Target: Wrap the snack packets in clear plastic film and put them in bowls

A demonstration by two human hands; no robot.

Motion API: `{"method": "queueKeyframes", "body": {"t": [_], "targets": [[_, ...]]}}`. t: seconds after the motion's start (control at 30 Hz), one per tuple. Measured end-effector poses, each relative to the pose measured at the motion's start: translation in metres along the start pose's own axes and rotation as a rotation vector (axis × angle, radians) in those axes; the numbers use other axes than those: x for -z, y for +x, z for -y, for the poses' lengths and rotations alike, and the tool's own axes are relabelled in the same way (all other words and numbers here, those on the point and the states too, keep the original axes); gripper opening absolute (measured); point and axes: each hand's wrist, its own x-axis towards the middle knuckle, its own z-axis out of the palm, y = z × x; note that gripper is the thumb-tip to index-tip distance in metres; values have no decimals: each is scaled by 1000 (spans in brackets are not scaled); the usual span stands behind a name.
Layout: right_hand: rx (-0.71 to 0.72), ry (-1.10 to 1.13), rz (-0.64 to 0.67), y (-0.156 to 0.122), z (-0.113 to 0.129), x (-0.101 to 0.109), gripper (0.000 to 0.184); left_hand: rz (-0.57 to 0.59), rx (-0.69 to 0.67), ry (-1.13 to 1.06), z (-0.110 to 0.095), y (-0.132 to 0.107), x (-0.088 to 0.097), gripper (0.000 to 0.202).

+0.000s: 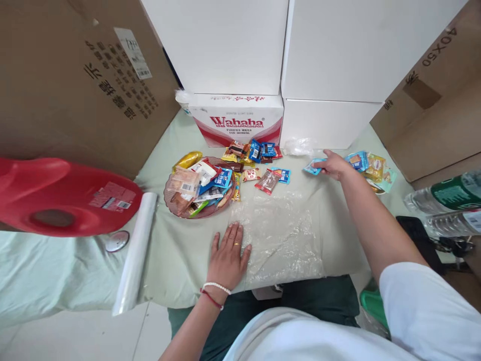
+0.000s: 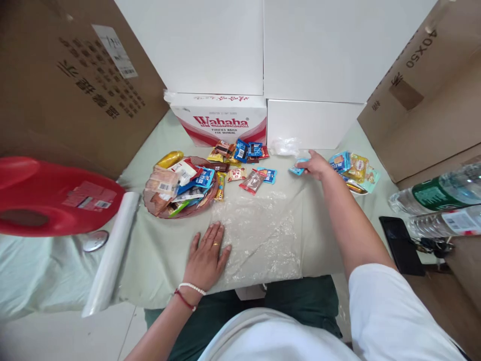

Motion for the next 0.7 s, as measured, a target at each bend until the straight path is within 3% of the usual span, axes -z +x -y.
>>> {"method": "queueKeyframes", "body": {"t": [0.07, 0.17, 0.27, 0.33, 0.4, 0.53, 0.6, 0.7], "targets": [[-4, -14, 29, -21, -13, 25, 104, -8, -2, -3, 0, 0, -1, 62], [-54, -213, 141, -52, -28, 57, 66, -23, -1, -20, 0, 0, -2, 63], [-22, -259, 248, -63, -26, 58, 48, -33, 1, -31, 0, 0, -3, 63], [119, -208, 255, -55, -16, 37, 46, -32, 1, -27, 0, 0, -3, 63], [267, -241, 200, -37, -3, 2, 37, -25, -2, -15, 0, 0, -3, 63], [324, -451, 78, 1, 15, -70, 15, 0, 5, 14, -2, 0, -2, 63], [330, -477, 65, 13, 20, -89, 14, 7, 19, 21, -3, 0, -1, 62], [364, -482, -24, 22, 24, -89, 12, 5, 34, 19, -5, 0, 1, 61]]}}
